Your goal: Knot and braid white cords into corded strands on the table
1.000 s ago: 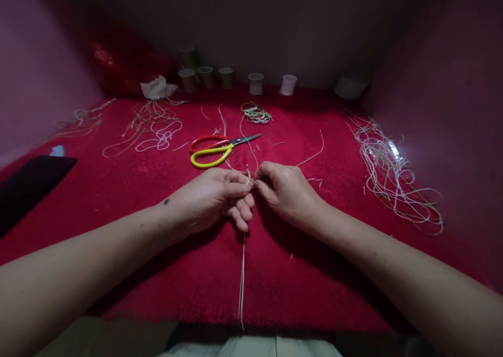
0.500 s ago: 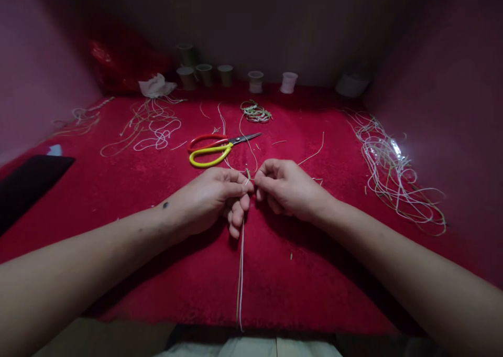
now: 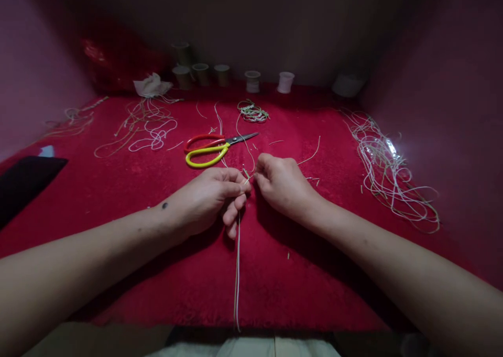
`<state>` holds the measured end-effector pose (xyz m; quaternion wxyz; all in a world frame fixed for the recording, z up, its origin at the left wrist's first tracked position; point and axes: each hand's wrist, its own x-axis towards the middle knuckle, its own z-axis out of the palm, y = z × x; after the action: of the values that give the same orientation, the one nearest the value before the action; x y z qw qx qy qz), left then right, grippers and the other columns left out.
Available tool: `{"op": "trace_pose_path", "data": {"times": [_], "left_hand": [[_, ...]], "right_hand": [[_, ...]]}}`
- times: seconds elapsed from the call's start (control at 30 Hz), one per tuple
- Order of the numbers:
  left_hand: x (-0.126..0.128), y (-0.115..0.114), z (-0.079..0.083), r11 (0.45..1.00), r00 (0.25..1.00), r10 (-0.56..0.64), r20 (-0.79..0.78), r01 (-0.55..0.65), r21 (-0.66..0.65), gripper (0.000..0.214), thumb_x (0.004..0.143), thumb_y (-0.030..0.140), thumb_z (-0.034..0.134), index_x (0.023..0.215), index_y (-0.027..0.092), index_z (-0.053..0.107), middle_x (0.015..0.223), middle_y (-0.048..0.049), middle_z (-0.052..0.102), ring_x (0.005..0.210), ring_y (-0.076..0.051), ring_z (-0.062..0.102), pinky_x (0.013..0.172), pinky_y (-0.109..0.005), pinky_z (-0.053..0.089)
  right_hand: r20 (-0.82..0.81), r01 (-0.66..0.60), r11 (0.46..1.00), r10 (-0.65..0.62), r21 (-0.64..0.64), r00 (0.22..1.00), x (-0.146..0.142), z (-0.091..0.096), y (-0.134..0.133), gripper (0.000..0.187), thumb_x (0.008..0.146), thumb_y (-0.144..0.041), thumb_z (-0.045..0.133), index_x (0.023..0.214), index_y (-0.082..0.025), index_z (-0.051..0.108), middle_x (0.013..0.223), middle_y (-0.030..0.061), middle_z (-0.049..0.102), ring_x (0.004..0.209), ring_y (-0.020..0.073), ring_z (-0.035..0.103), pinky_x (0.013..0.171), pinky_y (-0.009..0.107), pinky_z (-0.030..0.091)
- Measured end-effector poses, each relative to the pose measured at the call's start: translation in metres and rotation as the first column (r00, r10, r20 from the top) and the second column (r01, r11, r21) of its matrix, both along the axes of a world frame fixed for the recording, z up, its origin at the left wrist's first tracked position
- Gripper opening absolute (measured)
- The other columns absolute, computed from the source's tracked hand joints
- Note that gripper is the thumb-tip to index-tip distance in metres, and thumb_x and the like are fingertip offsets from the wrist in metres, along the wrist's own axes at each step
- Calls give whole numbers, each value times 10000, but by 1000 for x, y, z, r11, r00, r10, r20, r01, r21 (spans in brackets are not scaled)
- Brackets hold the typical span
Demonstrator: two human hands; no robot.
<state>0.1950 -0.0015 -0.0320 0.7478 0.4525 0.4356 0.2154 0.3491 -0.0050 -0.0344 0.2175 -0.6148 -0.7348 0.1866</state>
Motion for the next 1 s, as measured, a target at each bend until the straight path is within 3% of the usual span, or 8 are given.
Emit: {"op": "trace_pose_path", "data": {"times": [0.17, 0.37, 0.53, 0.7, 0.87, 1.0], "left_hand": [[-1, 0, -3, 1000, 1000, -15, 10, 15, -1, 113, 795, 157, 504, 684, 138, 503, 462, 21, 511, 279, -100, 441, 297, -265, 457], [-3, -1, -2, 999, 999, -32, 17, 32, -21, 72, 821, 173, 492, 778, 123, 521, 543, -17, 580, 334, -113, 508, 322, -261, 484], [-6, 0, 8, 992, 999, -35, 1, 34, -118, 155, 814, 62, 408, 925, 105, 509, 584, -51, 622, 361, -120, 541, 300, -232, 482], [-8, -3, 9, 941, 970, -170, 175, 213, -265, 244, 828, 71, 456, 1059, 152, 465, 575, -18, 636, 321, -96, 517, 279, -169, 448], [-4, -6, 0, 910, 921, -196, 337, 299, -287, 108, 850, 107, 453, 928, 119, 526, 640, -40, 670, 294, -69, 497, 292, -143, 442], [-3, -7, 0, 866, 907, -345, 239, 406, -291, 176, 862, 197, 433, 796, 108, 570, 642, -78, 679, 328, -114, 545, 284, -180, 442]], "right_hand": [[9, 0, 1000, 0, 8, 1000, 0, -4, 0, 97, 775, -130, 482, 779, -135, 578, 711, 72, 623, 607, 118, 489, 578, 246, 318], [-85, -68, 995, 63, -67, 994, 7, 3, -3, 105, 794, -156, 500, 724, -140, 578, 637, 20, 567, 562, 89, 427, 553, 238, 291], [-301, -64, 980, 5, -187, 954, 10, 7, -11, 145, 785, -177, 530, 646, -138, 549, 597, -8, 516, 545, 69, 416, 515, 210, 292], [-625, -110, 915, -173, -388, 761, 6, 7, -21, 136, 780, -249, 567, 686, -156, 535, 484, -60, 436, 386, 39, 346, 378, 177, 242], [-805, -263, 843, -285, -469, 520, 2, 2, -24, 147, 781, -309, 594, 758, -179, 531, 478, -74, 452, 325, 41, 317, 289, 166, 205], [-823, -308, 804, -349, -508, 448, 4, 4, -23, 101, 776, -239, 600, 754, -171, 528, 473, -71, 462, 321, 40, 335, 268, 151, 193]]}}
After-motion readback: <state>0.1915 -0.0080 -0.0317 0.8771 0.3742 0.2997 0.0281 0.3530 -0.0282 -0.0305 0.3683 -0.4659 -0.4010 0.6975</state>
